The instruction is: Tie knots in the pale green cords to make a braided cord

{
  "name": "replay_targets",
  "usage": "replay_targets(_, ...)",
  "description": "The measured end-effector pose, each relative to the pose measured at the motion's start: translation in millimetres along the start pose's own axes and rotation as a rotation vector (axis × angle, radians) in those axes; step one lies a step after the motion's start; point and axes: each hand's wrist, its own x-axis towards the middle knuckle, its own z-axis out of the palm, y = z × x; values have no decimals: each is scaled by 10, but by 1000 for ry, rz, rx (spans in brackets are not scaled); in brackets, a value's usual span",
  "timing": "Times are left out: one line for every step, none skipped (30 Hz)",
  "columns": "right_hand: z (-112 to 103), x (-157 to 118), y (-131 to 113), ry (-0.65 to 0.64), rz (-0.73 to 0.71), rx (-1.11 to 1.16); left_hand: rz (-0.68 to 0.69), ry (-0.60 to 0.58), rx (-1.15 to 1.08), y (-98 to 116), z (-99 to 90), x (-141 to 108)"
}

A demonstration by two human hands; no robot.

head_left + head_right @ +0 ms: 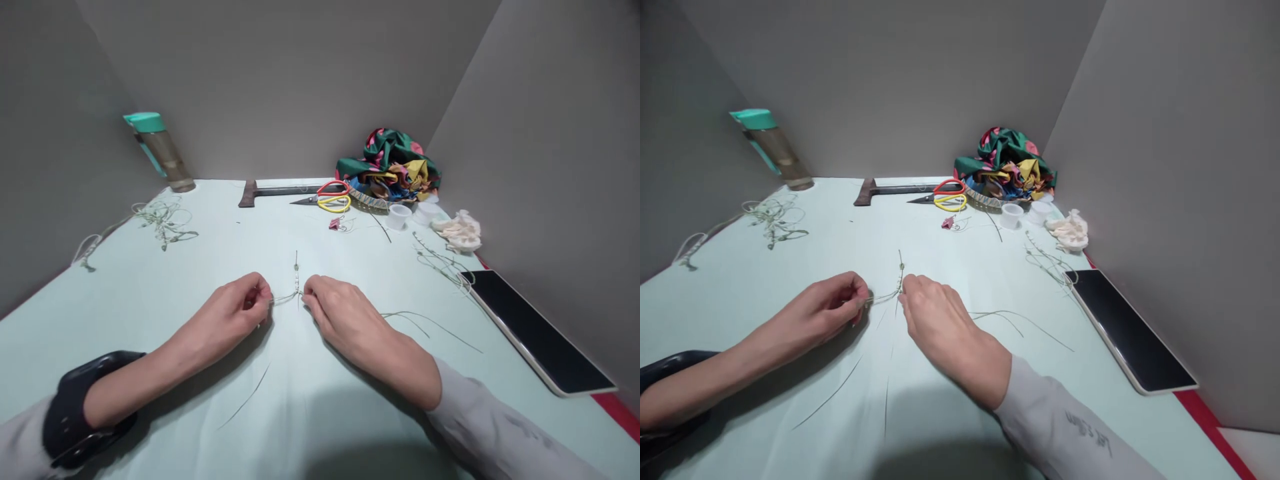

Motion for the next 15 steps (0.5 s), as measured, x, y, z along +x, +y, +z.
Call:
replay_targets(-2,3,0,-15,9,11,-21,-13,-22,-1,1,19)
replay_targets(-4,8,0,-30,16,20,-39,-27,-41,0,5,37)
replay_targets(-6,13,-2,-41,23,26,-53,-41,-59,3,14,54)
replay_targets(-10,18,-6,-49,30,31,-64,-56,-79,10,25,68)
replay_targets(-16,21,-11,-56,36,34,-75,-72,-100,20,39,79)
replay_targets(-24,23,-18,-62,40,37,-87,-89,-124,33,54,87)
replay_targets(-35,23,-25,-67,42,39,-101,-105,-151,47,69,91)
replay_targets(-50,21,-34,-70,40,41,-117,-119,-180,61,82,90)
replay_targets(-68,18,-42,-73,37,43,-133,-132,-209,75,92,86)
replay_targets(-90,13,-51,-72,31,46,-149,-144,-238,88,99,79)
replay_targets(-116,8,-59,-69,24,48,-163,-157,-267,100,102,71)
replay_targets(-145,4,-67,-64,19,51,-176,-170,-294,109,102,61)
replay_targets(-175,1,-76,-59,17,54,-187,-182,-318,117,98,51)
replay_targets(-205,0,-83,-56,20,59,-195,-192,-338,124,91,41)
replay_targets(-234,0,-90,-56,27,69,-200,-197,-355,130,84,31)
